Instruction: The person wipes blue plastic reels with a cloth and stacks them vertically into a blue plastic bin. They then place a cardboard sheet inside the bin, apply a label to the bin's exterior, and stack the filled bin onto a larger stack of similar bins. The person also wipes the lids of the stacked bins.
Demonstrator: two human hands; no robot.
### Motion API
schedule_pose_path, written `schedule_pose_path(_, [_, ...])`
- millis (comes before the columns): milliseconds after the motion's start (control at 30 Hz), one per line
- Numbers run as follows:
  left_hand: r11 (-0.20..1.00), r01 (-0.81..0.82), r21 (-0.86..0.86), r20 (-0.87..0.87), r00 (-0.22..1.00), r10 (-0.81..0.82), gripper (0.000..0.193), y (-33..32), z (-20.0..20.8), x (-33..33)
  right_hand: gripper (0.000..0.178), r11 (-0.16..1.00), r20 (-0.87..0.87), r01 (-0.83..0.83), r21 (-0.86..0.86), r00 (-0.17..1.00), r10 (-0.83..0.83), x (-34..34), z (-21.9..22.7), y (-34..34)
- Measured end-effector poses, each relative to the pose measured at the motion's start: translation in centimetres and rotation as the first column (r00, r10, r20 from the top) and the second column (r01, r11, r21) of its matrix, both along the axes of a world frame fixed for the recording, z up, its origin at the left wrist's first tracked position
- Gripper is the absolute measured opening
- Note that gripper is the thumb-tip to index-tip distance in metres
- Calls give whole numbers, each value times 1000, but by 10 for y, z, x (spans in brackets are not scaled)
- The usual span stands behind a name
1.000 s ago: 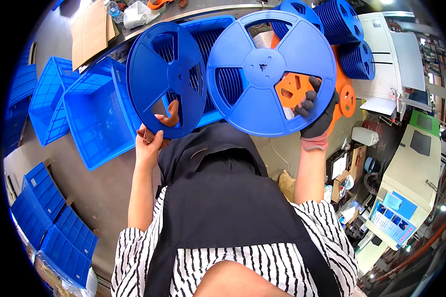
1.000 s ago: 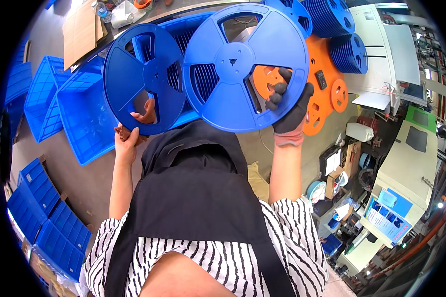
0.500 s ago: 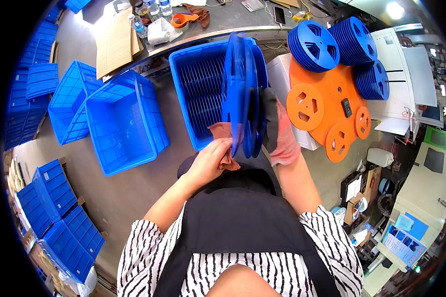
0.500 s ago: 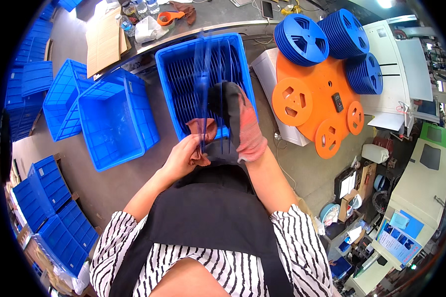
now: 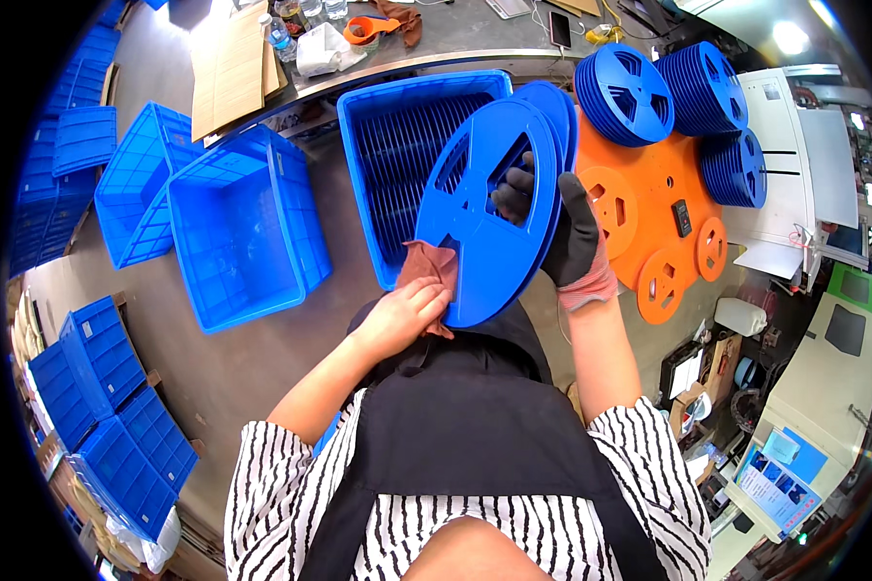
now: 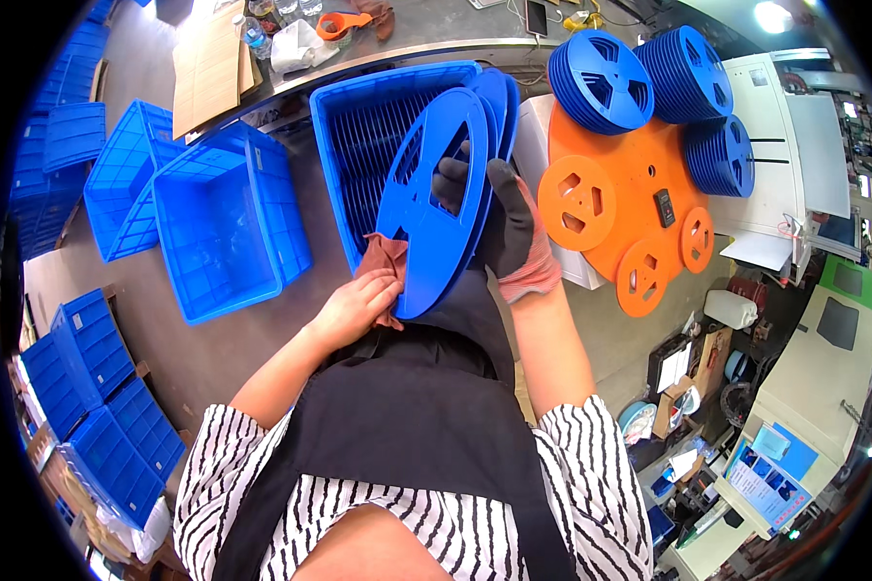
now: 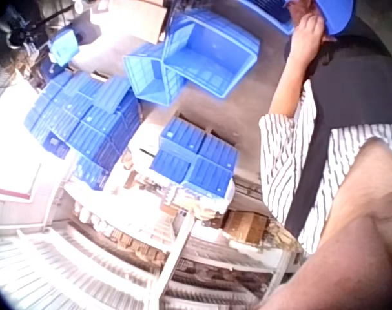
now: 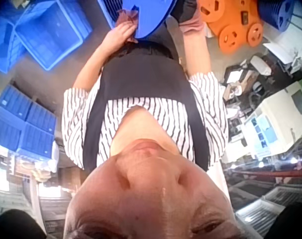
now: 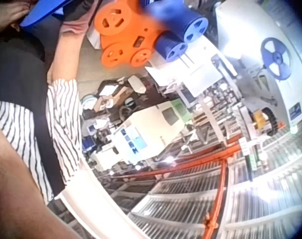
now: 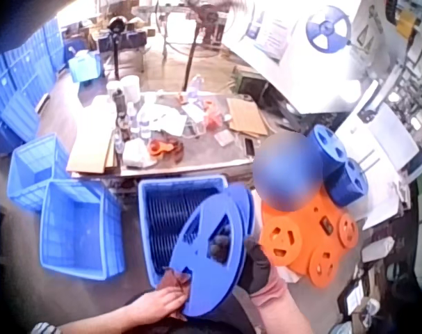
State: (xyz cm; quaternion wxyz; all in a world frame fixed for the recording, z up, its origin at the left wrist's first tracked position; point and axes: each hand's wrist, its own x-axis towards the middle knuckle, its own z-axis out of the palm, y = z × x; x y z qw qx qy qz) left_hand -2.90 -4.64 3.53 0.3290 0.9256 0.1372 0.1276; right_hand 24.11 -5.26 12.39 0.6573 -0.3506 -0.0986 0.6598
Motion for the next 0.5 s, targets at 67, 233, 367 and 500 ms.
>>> schedule_pose_path(67, [997,-38,63,-3,999,38,44,4,-15,0,55,995,4,-93,40,996,92,4,-1,-2])
schedule_pose_path(233, [934,-273,-230,-96,962,257,57,11,-37,-7,59,949,446,-303,-91,839,311,-23,-4,-10])
schedule_pose_path(367, [483,-553,-678,-286,805,521,53,2,-71,-40,62,729,824,-388,-563,-196,532,-58,-13,-17])
schedule_pose_path(500, [224,-678,-700,-417,642,643,47,-10,-90,-67,47,632,618,-272,-725,-663,423,-65,-33,-24])
